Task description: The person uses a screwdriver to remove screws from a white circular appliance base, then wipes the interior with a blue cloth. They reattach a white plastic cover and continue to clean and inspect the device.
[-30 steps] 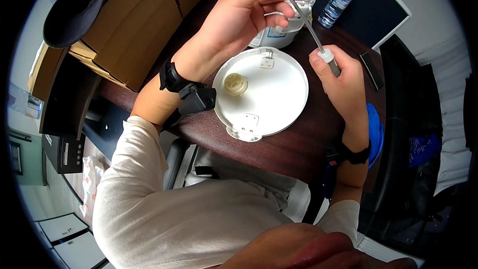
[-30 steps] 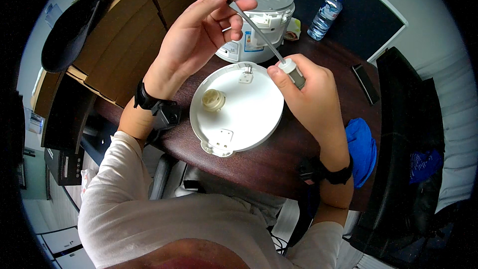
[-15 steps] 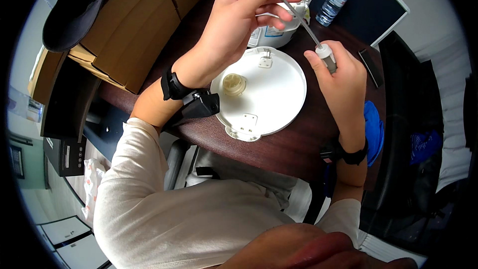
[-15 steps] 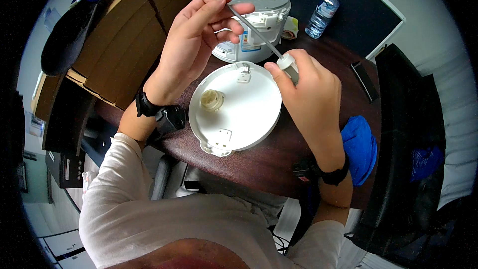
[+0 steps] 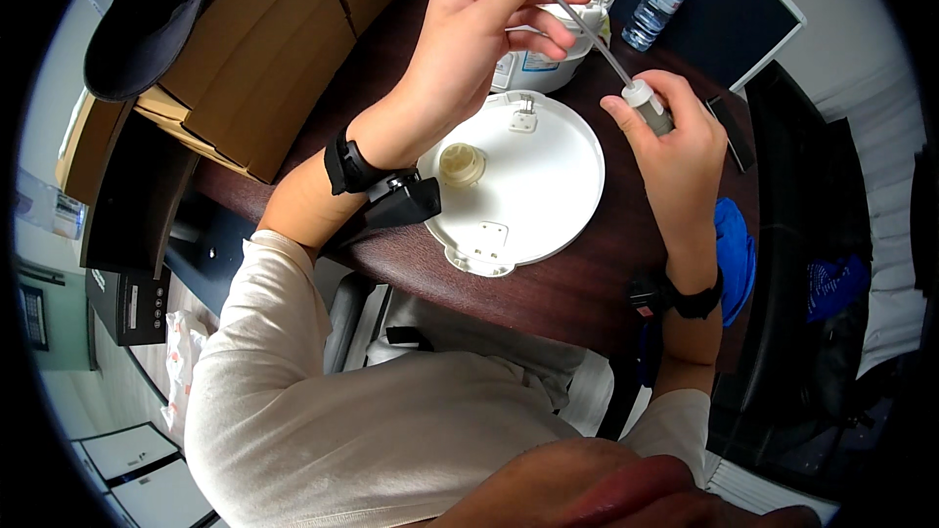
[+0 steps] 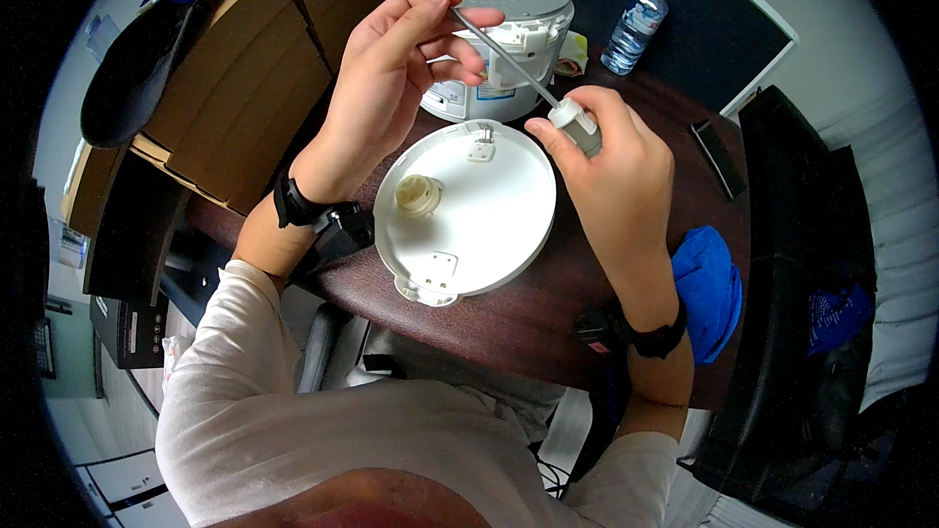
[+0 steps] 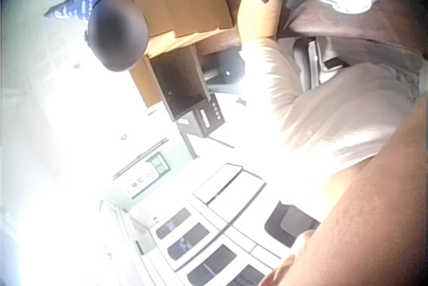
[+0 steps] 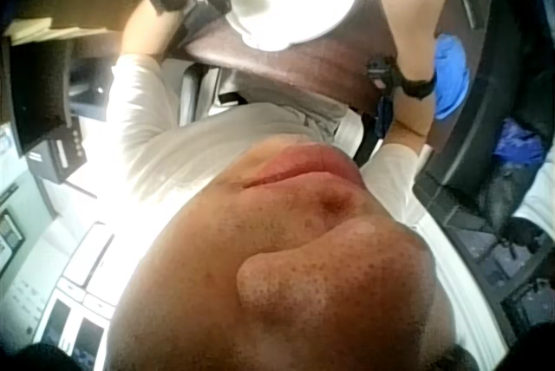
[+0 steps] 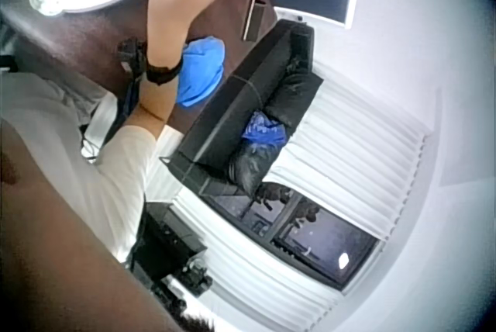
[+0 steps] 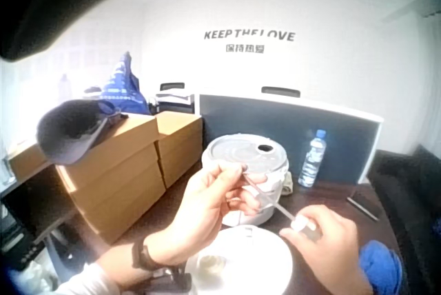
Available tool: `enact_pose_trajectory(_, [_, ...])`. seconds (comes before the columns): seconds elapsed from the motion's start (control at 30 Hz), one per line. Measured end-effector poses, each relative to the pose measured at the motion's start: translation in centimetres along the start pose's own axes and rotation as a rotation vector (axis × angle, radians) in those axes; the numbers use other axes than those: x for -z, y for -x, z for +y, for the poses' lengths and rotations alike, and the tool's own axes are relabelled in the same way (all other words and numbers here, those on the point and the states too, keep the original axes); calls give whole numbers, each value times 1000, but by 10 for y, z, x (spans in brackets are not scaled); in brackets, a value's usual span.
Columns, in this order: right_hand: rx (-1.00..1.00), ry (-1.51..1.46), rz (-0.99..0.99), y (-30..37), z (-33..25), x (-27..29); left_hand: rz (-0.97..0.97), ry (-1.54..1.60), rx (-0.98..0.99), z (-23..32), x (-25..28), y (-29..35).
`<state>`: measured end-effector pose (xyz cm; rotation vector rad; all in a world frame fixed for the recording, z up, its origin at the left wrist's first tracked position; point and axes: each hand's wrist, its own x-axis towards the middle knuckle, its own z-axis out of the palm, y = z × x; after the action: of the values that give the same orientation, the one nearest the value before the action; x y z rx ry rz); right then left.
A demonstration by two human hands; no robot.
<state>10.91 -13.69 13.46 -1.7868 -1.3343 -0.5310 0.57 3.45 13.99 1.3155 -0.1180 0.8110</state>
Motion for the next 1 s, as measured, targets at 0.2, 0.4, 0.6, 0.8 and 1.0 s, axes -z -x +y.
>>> enact_pose_trajectory(0.2, [-1,19,8,0,1,3,-15,-99,-89,1,0,-3])
enact_pose_trajectory(0.4, [29,33,22,0,0,4,-19,-25,-35,6,8,-5])
enact_pose_trajectory(0.6, [48,62,40,1,0,3,-23,-18,0,2,7,-3])
enact_pose_trajectory(0.8, [-18,-33,-4,0,0,4,-68,-6,-8,2,7,-4])
enact_pose_trajectory(1.0, [-50,-72,-19,0,2,4,-69,-55,-26,3,6,-4])
